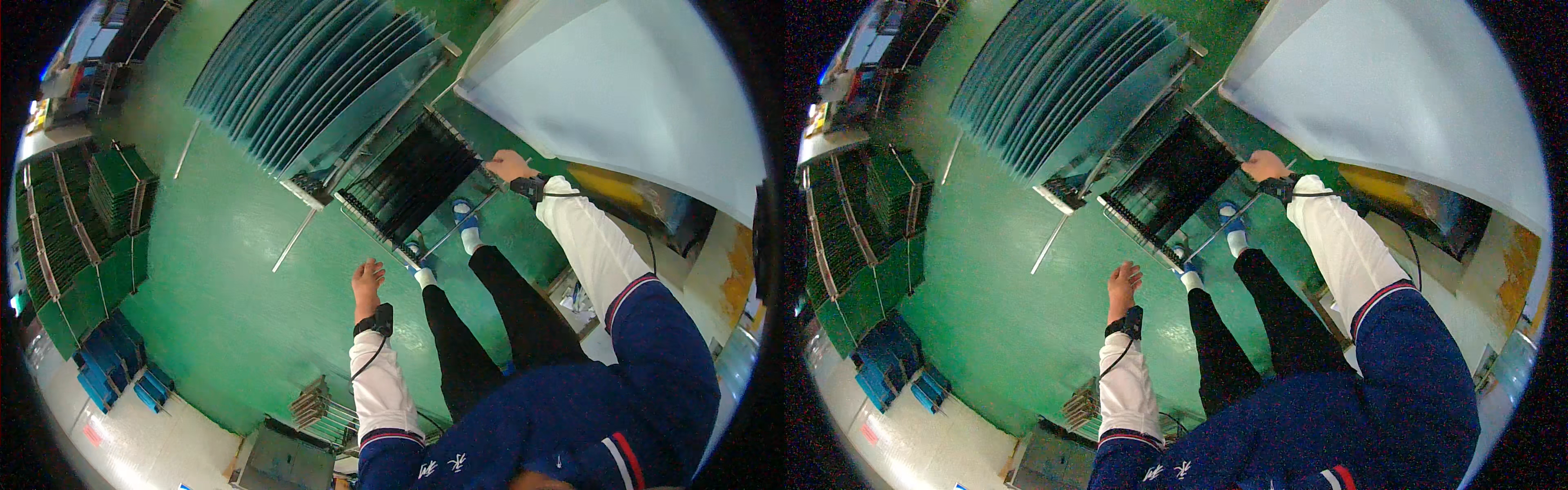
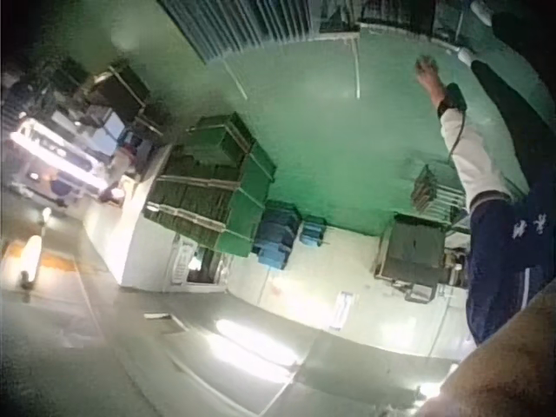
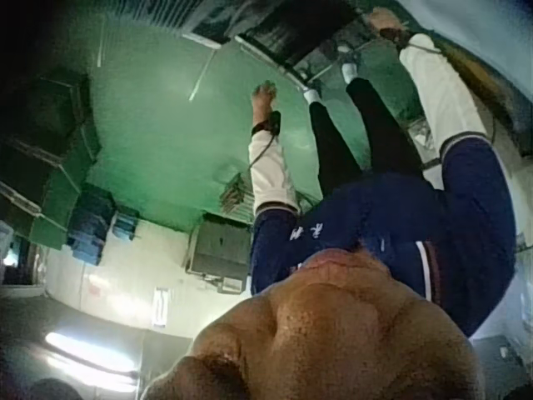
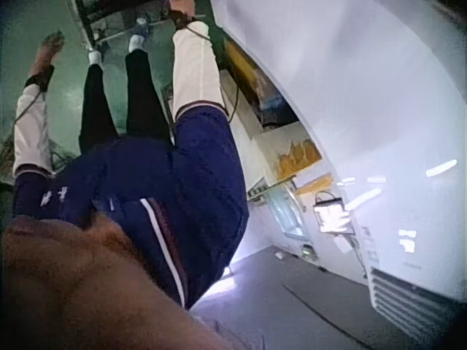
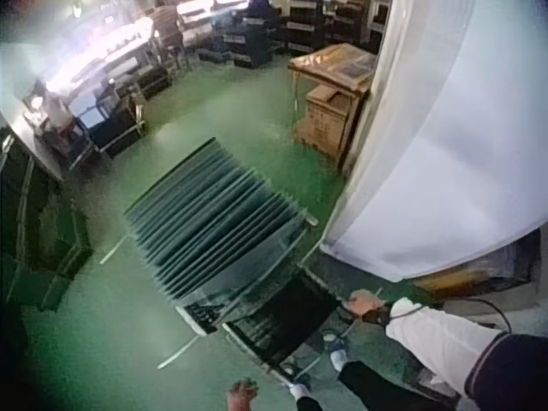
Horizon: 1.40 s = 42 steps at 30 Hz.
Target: Placing blue metal sheets into a processing machine one by one.
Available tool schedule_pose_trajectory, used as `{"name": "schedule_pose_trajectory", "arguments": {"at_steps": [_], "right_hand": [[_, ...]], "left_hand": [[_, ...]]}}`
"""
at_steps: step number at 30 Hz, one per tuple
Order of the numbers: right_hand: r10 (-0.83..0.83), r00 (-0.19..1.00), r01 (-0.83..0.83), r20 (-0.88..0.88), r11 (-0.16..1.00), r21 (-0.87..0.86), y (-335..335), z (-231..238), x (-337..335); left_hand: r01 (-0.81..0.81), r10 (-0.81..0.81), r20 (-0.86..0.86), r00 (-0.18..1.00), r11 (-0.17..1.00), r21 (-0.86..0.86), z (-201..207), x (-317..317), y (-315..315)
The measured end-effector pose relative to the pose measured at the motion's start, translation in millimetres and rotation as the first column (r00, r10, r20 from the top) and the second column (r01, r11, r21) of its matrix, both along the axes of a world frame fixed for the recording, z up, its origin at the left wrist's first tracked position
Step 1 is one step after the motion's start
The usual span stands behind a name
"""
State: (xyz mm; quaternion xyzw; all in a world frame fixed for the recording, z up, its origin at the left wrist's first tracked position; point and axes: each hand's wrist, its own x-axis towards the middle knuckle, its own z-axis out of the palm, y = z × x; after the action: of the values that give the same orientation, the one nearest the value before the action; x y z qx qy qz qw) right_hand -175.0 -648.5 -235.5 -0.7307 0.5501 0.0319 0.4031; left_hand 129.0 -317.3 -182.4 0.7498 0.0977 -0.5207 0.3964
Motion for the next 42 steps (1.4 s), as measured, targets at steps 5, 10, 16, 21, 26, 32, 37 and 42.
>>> {"name": "schedule_pose_trajectory", "arguments": {"at_steps": [5,10,16,21,26,32,37,42], "right_hand": [[-0.166,0.985,0.172,-0.052,0.974,0.145,-25,-63,5],[-0.342,0.939,0.337,-0.019,0.912,0.235,-29,-109,15],[-0.366,0.930,0.340,0.004,0.869,0.360,-44,-146,32],[-0.433,0.901,0.387,0.022,0.826,0.411,-46,-168,43],[-0.360,0.928,0.366,-0.100,0.822,0.436,-51,-184,56],[-0.327,0.945,0.286,0.012,0.843,0.456,-50,-206,52],[-0.190,0.982,0.184,0.000,0.948,0.260,-56,-255,28],[-0.156,0.986,0.169,-0.067,0.903,0.395,-49,-190,65]], "left_hand": [[-0.154,0.154,-0.023,0.988,0.988,-0.001,-42,-7,-27],[-0.170,0.172,-0.022,0.985,0.983,0.074,-84,5,-26],[-0.232,0.228,0.040,0.973,0.967,0.107,-127,23,-39],[-0.276,0.274,0.035,0.961,0.958,0.080,-151,29,-53],[-0.277,0.277,-0.004,0.961,0.960,0.051,-169,42,-48],[-0.272,0.272,0.020,0.962,0.958,0.094,-182,42,-52],[-0.201,0.204,-0.108,0.973,0.979,0.038,-202,48,-47],[-0.242,0.250,-0.051,0.967,0.962,0.125,-206,57,-11]]}}
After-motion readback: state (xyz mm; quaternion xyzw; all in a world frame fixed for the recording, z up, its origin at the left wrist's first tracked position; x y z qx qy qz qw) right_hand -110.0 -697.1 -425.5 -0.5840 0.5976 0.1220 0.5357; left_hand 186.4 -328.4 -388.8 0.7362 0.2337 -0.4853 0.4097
